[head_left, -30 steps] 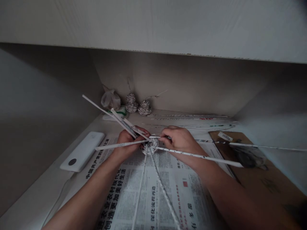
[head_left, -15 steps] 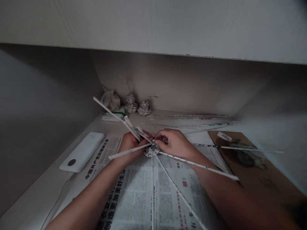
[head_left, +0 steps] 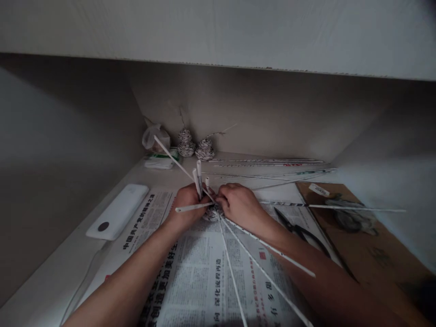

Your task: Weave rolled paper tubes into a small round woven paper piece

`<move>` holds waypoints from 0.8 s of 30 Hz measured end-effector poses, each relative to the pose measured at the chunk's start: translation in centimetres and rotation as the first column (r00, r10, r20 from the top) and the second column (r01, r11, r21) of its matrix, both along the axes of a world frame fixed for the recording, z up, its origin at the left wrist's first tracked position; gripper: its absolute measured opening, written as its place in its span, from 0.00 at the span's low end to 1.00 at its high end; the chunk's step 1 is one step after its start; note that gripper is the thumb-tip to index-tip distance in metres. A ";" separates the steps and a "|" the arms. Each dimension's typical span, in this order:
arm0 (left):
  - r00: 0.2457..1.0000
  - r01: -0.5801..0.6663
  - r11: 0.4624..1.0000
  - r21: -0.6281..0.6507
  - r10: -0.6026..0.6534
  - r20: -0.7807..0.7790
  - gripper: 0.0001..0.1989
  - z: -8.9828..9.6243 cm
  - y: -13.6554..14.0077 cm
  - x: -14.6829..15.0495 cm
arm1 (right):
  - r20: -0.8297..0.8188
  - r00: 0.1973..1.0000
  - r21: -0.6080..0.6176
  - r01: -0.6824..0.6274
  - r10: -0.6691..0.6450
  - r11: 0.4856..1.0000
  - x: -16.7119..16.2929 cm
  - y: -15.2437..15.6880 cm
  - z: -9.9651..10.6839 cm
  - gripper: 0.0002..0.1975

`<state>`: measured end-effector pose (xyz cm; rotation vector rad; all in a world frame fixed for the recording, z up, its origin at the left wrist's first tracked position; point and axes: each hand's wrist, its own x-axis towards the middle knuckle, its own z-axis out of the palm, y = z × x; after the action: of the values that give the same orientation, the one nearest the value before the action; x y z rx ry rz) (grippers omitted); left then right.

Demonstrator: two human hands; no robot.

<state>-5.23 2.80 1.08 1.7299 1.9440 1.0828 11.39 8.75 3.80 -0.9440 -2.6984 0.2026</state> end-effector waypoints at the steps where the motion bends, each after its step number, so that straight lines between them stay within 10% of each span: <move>1: 1.000 0.004 1.000 -0.004 -0.004 -0.001 0.07 0.1 0.0 0.0 | 0.015 1.000 0.011 -0.004 0.004 1.000 0.0 -0.1 0.0 0.08; 16: 0.999 0.041 0.999 -0.031 -0.041 0.015 0.08 1.0 -0.4 -0.1 | -0.221 0.974 -0.100 0.031 -0.052 0.995 1.6 0.2 1.0 0.09; 24: 0.986 0.158 0.987 -0.018 -0.157 0.050 0.07 2.5 -1.4 1.3 | -0.340 0.913 -0.448 0.052 -0.224 0.893 2.1 -4.2 0.3 0.10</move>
<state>-3.88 1.38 3.56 1.7946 1.7501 1.0338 13.45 4.54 4.07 -1.0778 -2.2450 0.8886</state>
